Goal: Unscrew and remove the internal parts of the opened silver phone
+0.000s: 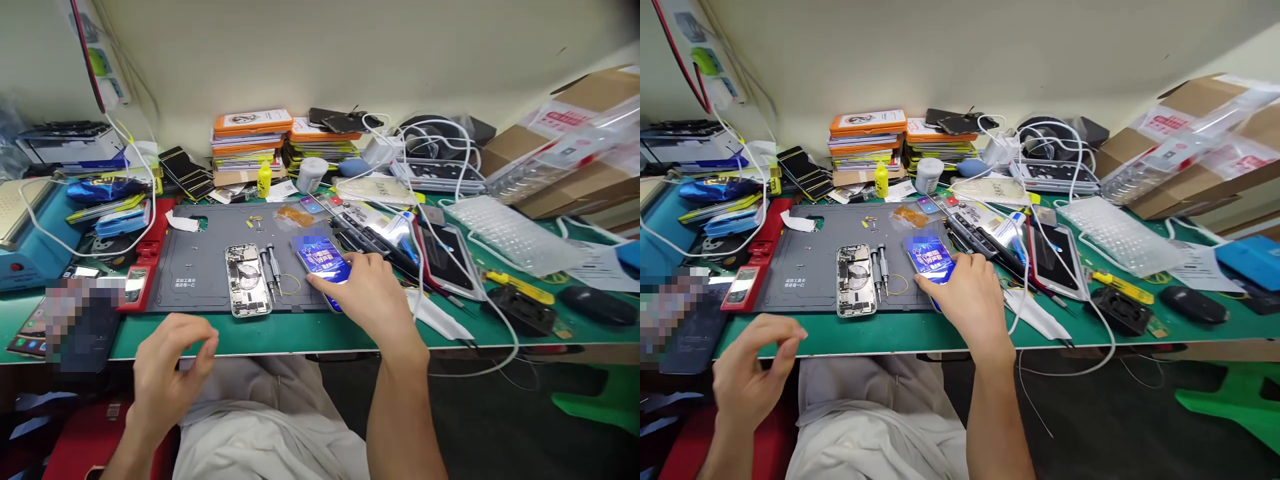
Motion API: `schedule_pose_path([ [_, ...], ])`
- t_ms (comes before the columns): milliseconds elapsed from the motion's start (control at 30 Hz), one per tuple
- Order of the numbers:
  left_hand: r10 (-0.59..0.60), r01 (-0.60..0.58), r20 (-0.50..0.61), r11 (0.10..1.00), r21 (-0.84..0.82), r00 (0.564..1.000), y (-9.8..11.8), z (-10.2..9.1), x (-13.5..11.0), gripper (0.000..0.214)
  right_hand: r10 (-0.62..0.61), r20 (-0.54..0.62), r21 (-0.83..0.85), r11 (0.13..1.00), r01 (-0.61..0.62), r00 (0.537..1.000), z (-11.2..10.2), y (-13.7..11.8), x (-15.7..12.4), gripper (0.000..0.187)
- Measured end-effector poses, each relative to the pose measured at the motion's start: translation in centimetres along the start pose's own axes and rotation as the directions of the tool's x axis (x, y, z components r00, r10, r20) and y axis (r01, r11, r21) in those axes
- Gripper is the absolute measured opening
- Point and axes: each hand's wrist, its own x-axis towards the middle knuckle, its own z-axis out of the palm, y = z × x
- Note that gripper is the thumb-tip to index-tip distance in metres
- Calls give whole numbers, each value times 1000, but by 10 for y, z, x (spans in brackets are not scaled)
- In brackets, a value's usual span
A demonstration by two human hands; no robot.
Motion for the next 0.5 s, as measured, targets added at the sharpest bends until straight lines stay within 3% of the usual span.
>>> schedule_pose_path([
  [167, 46, -46, 6, 995, 94, 999, -12, 29, 16, 14, -16, 33, -18, 1000, 16, 999, -8, -2, -8, 82],
  [267, 38, -45, 47, 987, 157, 998, -19, 37, 15, 10, -93, -126, 65, 993, 102, 988, -20, -15, -20, 89],
  [333, 23, -43, 102, 981, 192, 994, -24, 41, 15, 7, -181, -175, 207, 954, 216, 968, -26, -32, -24, 76],
  [433, 7, -66, 235, 967, 247, 972, -28, 45, 15, 29, -305, -47, 396, 869, 298, 951, -28, -64, -19, 53],
  [500, 1, -93, 324, 959, 269, 946, -29, 46, 14, 50, -338, 67, 358, 886, 294, 939, -26, -82, -10, 46],
])
